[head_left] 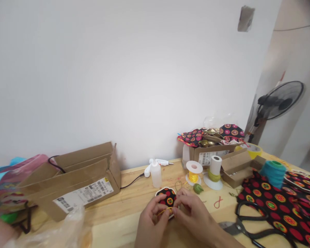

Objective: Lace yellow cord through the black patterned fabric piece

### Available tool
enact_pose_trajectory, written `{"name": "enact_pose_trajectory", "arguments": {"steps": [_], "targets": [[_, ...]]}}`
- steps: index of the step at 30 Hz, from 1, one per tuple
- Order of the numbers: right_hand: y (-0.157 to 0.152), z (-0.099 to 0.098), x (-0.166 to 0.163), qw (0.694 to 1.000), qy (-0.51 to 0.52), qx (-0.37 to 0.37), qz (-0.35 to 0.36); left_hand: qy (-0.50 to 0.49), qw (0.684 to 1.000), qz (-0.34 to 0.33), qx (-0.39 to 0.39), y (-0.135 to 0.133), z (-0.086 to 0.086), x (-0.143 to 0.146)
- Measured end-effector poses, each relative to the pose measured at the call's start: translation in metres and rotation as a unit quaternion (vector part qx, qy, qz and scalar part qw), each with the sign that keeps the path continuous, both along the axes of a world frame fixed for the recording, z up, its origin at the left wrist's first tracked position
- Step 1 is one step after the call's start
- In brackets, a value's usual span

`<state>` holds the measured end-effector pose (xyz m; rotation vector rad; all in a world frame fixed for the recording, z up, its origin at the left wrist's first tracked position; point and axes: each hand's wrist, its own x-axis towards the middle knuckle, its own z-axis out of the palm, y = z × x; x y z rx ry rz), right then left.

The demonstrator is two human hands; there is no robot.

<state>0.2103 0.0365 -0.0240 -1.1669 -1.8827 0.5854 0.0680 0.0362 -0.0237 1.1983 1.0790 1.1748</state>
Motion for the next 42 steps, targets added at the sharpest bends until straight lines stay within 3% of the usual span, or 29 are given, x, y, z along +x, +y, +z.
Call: {"name": "enact_pose_trajectory", "arguments": {"steps": [6, 20, 27, 42], "targets": [[0.0025, 0.0011, 0.0002, 0.998, 0.018, 0.006, -0.053, 0.013, 1.000, -0.023, 0.014, -0.0034, 0.0032, 0.0023], [0.0000, 0.0053, 0.0038, 0.991, -0.082, 0.101, 0.024, 0.102, 0.990, 0.000, 0.096, -0.0073, 0.0044, 0.0014], [0.0012, -0.0012, 0.0068, 0.987, -0.072, 0.146, 0.010, 0.120, 0.989, 0.016, 0.089, -0.0099, 0.0037, -0.0002], [-0.0044, 0.0022, 0.0073, 0.983, -0.080, 0.157, 0.051, 0.133, 0.987, -0.001, 0.096, -0.0102, -0.0034, 0.0017]]}}
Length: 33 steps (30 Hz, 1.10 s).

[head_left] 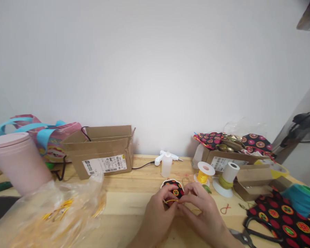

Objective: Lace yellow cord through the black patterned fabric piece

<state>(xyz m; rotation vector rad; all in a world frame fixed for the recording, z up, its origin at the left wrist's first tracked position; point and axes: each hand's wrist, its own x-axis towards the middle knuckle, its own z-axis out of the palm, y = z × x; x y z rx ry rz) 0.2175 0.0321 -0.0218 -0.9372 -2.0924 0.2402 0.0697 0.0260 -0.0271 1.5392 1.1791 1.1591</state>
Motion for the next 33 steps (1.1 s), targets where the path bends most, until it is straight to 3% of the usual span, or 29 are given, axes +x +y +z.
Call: {"name": "enact_pose_trajectory", "arguments": {"steps": [12, 18, 23, 30, 33], "targets": [[0.003, 0.000, -0.002, 0.999, -0.022, -0.036, -0.014, 0.014, 1.000, 0.009, 0.002, 0.000, -0.002, -0.001], [0.003, 0.003, -0.006, 0.988, 0.030, -0.150, -0.016, -0.006, 1.000, -0.010, -0.022, -0.001, 0.002, 0.000], [0.005, 0.001, -0.006, 0.964, 0.079, -0.254, 0.019, -0.040, 0.998, -0.041, -0.026, -0.001, 0.003, 0.001], [0.007, -0.007, 0.002, 0.966, 0.051, -0.243, 0.076, 0.037, 0.999, 0.002, -0.012, -0.001, -0.002, 0.001], [0.004, -0.001, 0.007, 0.952, 0.046, -0.284, 0.100, 0.052, 0.998, 0.019, -0.005, -0.002, 0.000, 0.001]]}}
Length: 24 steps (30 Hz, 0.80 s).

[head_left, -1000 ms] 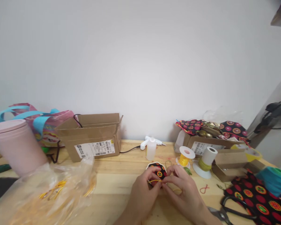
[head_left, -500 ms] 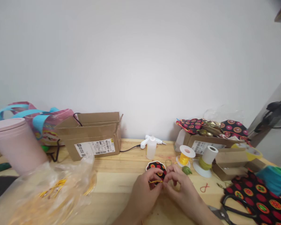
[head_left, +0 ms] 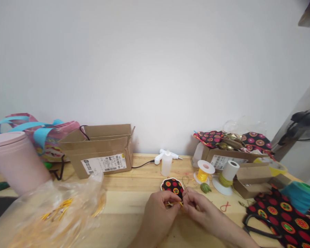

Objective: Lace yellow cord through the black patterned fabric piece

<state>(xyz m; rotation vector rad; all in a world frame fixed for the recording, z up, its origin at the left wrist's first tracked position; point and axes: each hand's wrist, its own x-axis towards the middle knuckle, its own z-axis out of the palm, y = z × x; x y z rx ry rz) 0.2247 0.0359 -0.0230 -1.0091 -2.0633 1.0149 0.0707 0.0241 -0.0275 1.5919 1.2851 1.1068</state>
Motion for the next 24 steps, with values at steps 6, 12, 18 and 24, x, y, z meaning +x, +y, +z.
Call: {"name": "enact_pose_trajectory", "arguments": {"steps": [6, 12, 18, 24], "targets": [[-0.003, 0.031, 0.019, 0.976, 0.112, -0.176, 0.063, -0.035, 0.998, 0.038, -0.020, 0.005, -0.002, -0.005], [0.006, 0.023, 0.018, 0.982, 0.163, -0.076, -0.055, -0.085, 0.994, 0.027, -0.057, 0.011, -0.005, -0.009], [0.004, 0.007, -0.005, 0.987, 0.018, -0.015, -0.156, -0.087, 0.995, 0.010, -0.050, 0.007, -0.005, -0.005], [0.002, 0.035, 0.020, 0.939, 0.320, -0.102, -0.075, -0.098, 0.992, 0.034, -0.065, 0.010, -0.008, -0.008]]}}
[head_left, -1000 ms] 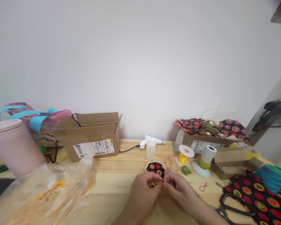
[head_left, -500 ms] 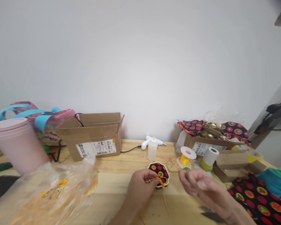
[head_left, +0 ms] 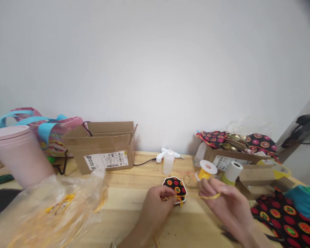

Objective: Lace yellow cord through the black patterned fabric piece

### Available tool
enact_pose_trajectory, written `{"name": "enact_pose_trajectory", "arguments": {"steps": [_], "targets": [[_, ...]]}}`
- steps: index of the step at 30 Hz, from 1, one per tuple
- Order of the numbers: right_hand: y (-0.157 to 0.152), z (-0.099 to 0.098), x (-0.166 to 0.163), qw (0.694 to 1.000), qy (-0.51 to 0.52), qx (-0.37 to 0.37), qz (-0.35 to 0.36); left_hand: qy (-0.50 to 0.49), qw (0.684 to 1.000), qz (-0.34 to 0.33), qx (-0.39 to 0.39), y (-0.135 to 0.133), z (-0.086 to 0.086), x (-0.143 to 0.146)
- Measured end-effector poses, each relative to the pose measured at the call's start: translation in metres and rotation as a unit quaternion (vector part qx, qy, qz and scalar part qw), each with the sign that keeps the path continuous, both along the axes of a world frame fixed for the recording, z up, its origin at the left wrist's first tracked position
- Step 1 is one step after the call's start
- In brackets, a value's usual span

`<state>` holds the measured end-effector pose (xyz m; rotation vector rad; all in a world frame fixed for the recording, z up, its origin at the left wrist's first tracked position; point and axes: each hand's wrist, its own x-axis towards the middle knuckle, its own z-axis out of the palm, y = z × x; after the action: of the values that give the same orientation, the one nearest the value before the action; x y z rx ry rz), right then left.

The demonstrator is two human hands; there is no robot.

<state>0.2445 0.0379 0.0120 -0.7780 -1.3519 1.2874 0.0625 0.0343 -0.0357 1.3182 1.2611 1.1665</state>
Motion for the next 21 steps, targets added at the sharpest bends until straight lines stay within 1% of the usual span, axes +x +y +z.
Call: {"name": "enact_pose_trajectory", "arguments": {"steps": [2, 3, 4, 6, 7, 8, 10, 11, 12, 13, 15, 19, 21], "targets": [[0.001, 0.005, 0.007, 0.997, 0.059, 0.032, -0.024, -0.016, 1.000, -0.003, -0.003, 0.000, 0.002, 0.000], [0.001, 0.004, 0.008, 0.996, 0.062, 0.049, -0.041, -0.024, 1.000, -0.005, -0.005, -0.001, 0.003, 0.001], [0.001, 0.003, 0.008, 0.995, 0.041, 0.064, -0.059, -0.030, 1.000, -0.006, -0.007, -0.002, 0.005, 0.001], [0.002, -0.004, 0.001, 0.989, -0.074, 0.098, -0.080, -0.033, 0.999, -0.011, -0.003, -0.004, 0.008, 0.003], [0.002, -0.009, -0.004, 0.977, -0.157, 0.114, -0.090, -0.029, 0.999, -0.015, 0.004, -0.005, 0.009, 0.003], [0.001, -0.014, -0.009, 0.957, -0.239, 0.142, -0.081, -0.022, 0.999, -0.021, 0.011, -0.005, 0.010, 0.004], [0.001, -0.023, -0.017, 0.908, -0.357, 0.213, -0.058, 0.000, 0.999, -0.034, 0.025, -0.007, 0.012, 0.004], [0.001, -0.027, -0.019, 0.886, -0.393, 0.240, -0.046, 0.011, 0.999, -0.037, 0.029, -0.007, 0.012, 0.004], [0.002, -0.029, -0.020, 0.872, -0.414, 0.258, -0.040, 0.020, 0.999, -0.040, 0.030, -0.008, 0.013, 0.004], [0.002, -0.031, -0.020, 0.865, -0.425, 0.264, -0.036, 0.027, 0.998, -0.042, 0.030, -0.008, 0.013, 0.004], [0.003, -0.031, -0.018, 0.870, -0.420, 0.255, -0.032, 0.025, 0.998, -0.052, 0.025, -0.008, 0.014, 0.004], [0.003, -0.028, -0.016, 0.901, -0.380, 0.210, -0.018, 0.010, 0.997, -0.081, -0.007, -0.007, 0.015, 0.005], [0.003, -0.028, -0.017, 0.913, -0.361, 0.188, -0.034, -0.003, 0.995, -0.094, -0.019, -0.006, 0.014, 0.006]]}}
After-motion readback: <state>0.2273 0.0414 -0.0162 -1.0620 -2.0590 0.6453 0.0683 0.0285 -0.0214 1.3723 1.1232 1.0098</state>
